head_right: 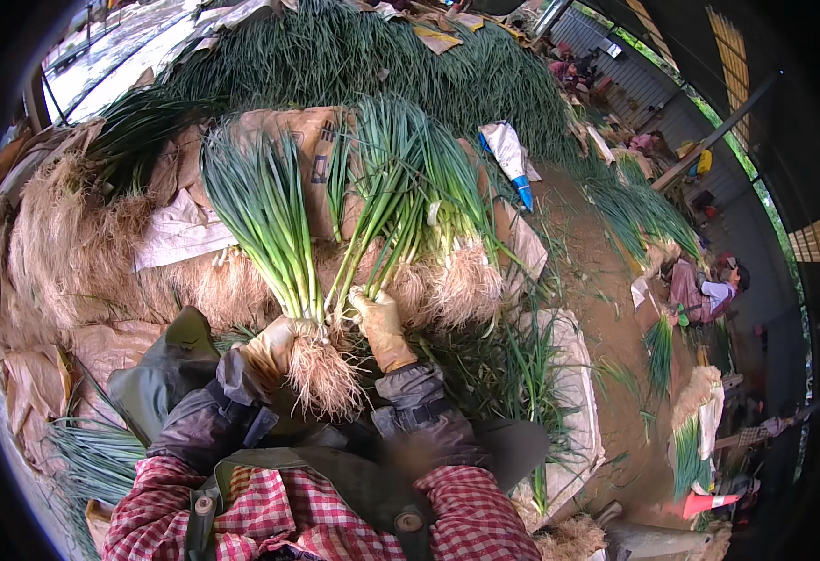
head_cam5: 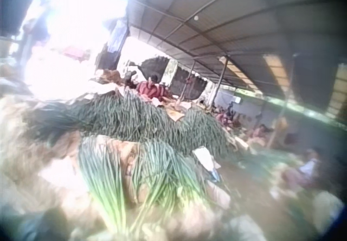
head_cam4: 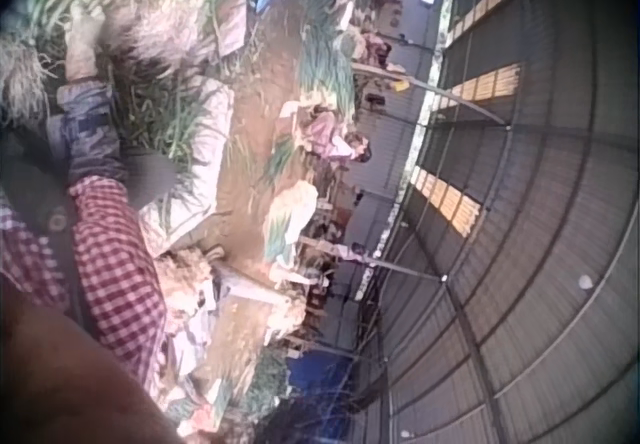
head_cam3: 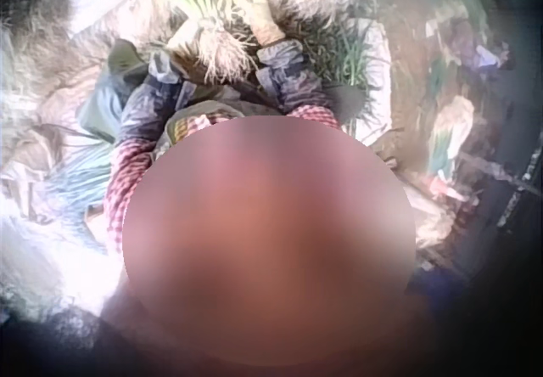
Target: The person gathers green onions from a large pile, aligns the roots, and ties them into bundles using a thin strip. The person repeats this process multiple times, placing each finished bundle aside.
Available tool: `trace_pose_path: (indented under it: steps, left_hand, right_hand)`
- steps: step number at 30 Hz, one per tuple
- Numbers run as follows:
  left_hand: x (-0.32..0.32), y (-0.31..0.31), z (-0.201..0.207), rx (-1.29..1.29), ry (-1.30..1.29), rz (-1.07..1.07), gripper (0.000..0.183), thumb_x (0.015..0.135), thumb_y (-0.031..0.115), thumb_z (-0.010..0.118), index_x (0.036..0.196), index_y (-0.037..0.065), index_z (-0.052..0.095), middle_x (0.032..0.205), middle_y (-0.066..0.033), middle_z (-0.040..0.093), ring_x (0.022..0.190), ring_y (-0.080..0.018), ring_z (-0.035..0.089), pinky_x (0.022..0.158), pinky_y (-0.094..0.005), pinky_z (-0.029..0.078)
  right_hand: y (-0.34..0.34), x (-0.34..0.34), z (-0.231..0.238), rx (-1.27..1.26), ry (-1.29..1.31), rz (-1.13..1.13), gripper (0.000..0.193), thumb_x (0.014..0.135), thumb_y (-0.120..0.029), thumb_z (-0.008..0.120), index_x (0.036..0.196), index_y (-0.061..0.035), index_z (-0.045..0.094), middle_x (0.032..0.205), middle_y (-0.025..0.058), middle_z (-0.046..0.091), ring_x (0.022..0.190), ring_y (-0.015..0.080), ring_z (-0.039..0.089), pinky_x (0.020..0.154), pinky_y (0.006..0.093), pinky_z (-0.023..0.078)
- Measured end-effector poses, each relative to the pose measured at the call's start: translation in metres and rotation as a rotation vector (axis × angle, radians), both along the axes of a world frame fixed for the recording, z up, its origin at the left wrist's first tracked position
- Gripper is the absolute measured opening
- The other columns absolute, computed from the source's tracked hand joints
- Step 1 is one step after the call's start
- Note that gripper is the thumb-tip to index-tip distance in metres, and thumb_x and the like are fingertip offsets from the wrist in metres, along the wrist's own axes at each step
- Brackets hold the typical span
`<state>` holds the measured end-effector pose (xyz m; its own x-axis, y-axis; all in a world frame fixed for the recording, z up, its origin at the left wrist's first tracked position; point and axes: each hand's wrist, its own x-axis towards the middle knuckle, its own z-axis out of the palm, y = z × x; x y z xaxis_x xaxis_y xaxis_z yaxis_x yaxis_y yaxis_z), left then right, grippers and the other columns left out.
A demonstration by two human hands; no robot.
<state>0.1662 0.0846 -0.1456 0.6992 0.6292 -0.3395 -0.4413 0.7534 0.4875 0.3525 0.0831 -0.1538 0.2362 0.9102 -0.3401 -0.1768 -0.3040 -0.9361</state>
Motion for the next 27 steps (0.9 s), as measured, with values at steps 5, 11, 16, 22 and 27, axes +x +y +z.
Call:
trace_pose_path:
  steps: [5,11,16,22,27]
  left_hand:
    - [-0.002,0.002,0.000,-0.175,-0.147,-0.118,0.017,0.079,0.000,0.055,0.094,-0.007,0.059,0.083,-0.0171,0.064,0.076,-0.0276,0.064,0.074,-0.0434,0.053]
    - [0.005,0.000,-0.006,-0.249,-0.004,-0.009,0.013,0.079,0.001,0.055,0.088,-0.007,0.059,0.081,-0.0179,0.064,0.071,-0.0261,0.063,0.070,-0.0374,0.054]
    - [0.006,0.003,-0.004,-0.143,-0.039,-0.028,0.014,0.081,0.002,0.052,0.090,-0.007,0.058,0.081,-0.0180,0.063,0.070,-0.0286,0.063,0.069,-0.0408,0.054]
    - [-0.003,0.015,-0.008,-0.293,-0.450,-0.192,0.023,0.081,0.004,0.049,0.098,-0.009,0.056,0.090,-0.0219,0.063,0.079,-0.0340,0.063,0.076,-0.0491,0.052]
    - [0.002,-0.001,0.002,-0.236,-0.330,-0.199,0.028,0.080,0.008,0.053,0.102,-0.009,0.058,0.091,-0.0235,0.063,0.082,-0.0348,0.063,0.079,-0.0484,0.051]
  right_hand:
    - [-0.006,0.003,0.014,0.198,0.164,0.300,0.018,0.089,-0.016,0.059,0.101,-0.0027,0.059,0.074,0.0007,0.061,0.052,0.0080,0.052,0.048,0.0218,0.044]
    - [-0.013,-0.003,0.011,0.226,-0.551,0.186,0.022,0.086,-0.015,0.064,0.100,0.0025,0.062,0.075,0.0049,0.064,0.064,0.0103,0.058,0.054,0.0233,0.046]
    - [-0.038,-0.009,0.032,0.336,-0.124,0.094,0.011,0.089,-0.012,0.059,0.093,-0.0029,0.064,0.072,0.0039,0.064,0.056,0.0061,0.054,0.048,0.0202,0.042]
    - [-0.093,0.086,0.110,-0.057,-0.186,0.498,0.028,0.091,-0.025,0.056,0.082,0.0015,0.060,0.067,0.0079,0.062,0.050,0.0137,0.057,0.046,0.0236,0.045]
    - [-0.075,0.079,0.070,0.111,-0.489,0.139,0.029,0.089,-0.022,0.059,0.108,-0.0004,0.061,0.094,0.0055,0.065,0.072,0.0114,0.059,0.064,0.0255,0.048]
